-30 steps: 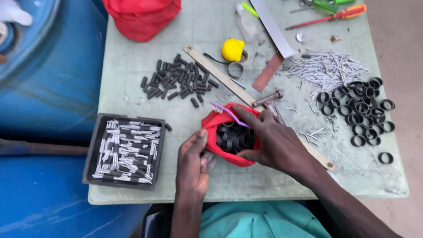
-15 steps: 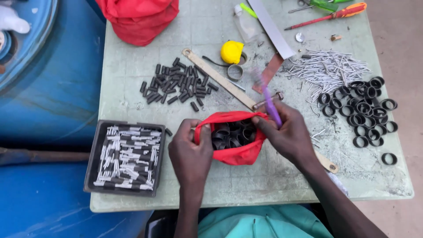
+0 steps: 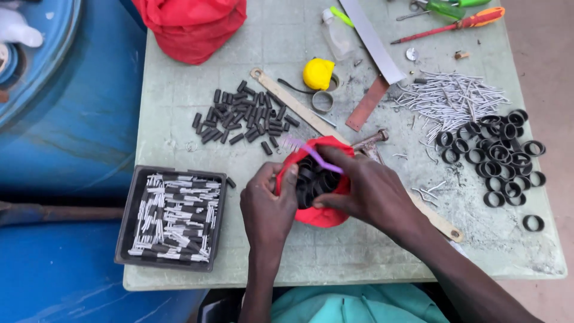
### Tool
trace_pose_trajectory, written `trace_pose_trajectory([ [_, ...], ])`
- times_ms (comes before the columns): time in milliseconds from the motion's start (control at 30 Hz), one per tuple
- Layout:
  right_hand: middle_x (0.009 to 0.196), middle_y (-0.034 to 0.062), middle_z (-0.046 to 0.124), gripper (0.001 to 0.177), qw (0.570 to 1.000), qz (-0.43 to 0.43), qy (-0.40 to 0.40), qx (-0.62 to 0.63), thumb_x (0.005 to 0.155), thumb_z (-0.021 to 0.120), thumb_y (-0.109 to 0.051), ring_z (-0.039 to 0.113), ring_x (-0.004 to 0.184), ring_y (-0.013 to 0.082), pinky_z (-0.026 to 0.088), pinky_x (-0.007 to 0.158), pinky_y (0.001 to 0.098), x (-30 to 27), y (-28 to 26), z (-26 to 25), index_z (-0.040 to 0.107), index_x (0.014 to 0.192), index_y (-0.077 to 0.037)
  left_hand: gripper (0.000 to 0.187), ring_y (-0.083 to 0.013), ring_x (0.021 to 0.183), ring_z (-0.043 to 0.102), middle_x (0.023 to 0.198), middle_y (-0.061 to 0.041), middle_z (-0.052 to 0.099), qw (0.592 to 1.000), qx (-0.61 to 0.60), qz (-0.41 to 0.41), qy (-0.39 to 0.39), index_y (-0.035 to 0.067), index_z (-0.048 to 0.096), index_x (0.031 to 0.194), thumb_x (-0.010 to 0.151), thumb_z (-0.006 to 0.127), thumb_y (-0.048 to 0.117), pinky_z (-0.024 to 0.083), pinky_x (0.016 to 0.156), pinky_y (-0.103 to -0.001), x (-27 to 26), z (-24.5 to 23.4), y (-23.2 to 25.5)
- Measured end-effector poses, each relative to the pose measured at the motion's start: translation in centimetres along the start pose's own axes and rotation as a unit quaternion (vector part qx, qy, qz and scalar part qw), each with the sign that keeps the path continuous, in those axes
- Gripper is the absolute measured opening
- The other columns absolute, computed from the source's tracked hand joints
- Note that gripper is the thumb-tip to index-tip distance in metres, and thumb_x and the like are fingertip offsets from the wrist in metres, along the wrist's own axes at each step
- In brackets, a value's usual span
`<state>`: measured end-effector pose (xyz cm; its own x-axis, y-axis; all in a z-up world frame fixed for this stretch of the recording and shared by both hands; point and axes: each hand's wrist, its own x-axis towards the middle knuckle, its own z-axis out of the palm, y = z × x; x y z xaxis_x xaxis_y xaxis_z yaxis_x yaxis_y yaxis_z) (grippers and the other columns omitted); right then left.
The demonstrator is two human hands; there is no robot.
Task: Cleaning small black cylindrical components with a toothbrush and placing them into a red bag on a workshop table.
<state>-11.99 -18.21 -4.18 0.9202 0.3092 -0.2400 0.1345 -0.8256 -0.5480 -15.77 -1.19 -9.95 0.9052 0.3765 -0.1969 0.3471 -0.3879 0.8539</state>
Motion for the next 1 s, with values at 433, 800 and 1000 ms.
trace_pose_trajectory([
  [433,0.060,-0.0009,0.043,0.074,0.970,0.000,0.093,0.225,0.069,0.091,-0.010,0.045,0.054,0.0145,0.047,0.057,0.0296,0.1,5.3,1.3,0.068,0.138,-0.025,0.051,-0.0419,0.084,0.075,0.078,-0.017,0.075,0.990,0.115,-0.035,-0.079,0.014,0.057,0.123,0.086,0.078,0.042,0.056,0.078,-0.053,0.5,-1.7,0.8],
  [800,0.054,0.0131,0.064,0.022,0.934,0.029,0.151,0.324,0.090,0.079,-0.015,0.051,0.046,0.0191,0.040,0.046,0.0280,1.6,6.1,3.9,0.068,0.108,-0.007,0.023,-0.0504,0.083,0.072,0.073,-0.023,0.072,0.980,0.177,0.012,0.089,0.017,0.074,0.097,0.097,0.062,0.037,0.056,0.072,-0.059,3.4,0.4,-2.1],
  [1000,0.057,0.0067,0.061,0.017,0.908,-0.062,0.178,0.375,0.094,0.074,-0.012,0.052,0.053,0.0110,0.041,0.050,0.0212,4.9,3.7,2.9,0.064,0.106,-0.005,0.022,-0.0534,0.080,0.071,0.071,-0.025,0.070,0.967,0.193,0.074,0.151,0.014,0.077,0.095,0.094,0.064,0.032,0.054,0.071,-0.064,6.6,-1.9,-0.8],
])
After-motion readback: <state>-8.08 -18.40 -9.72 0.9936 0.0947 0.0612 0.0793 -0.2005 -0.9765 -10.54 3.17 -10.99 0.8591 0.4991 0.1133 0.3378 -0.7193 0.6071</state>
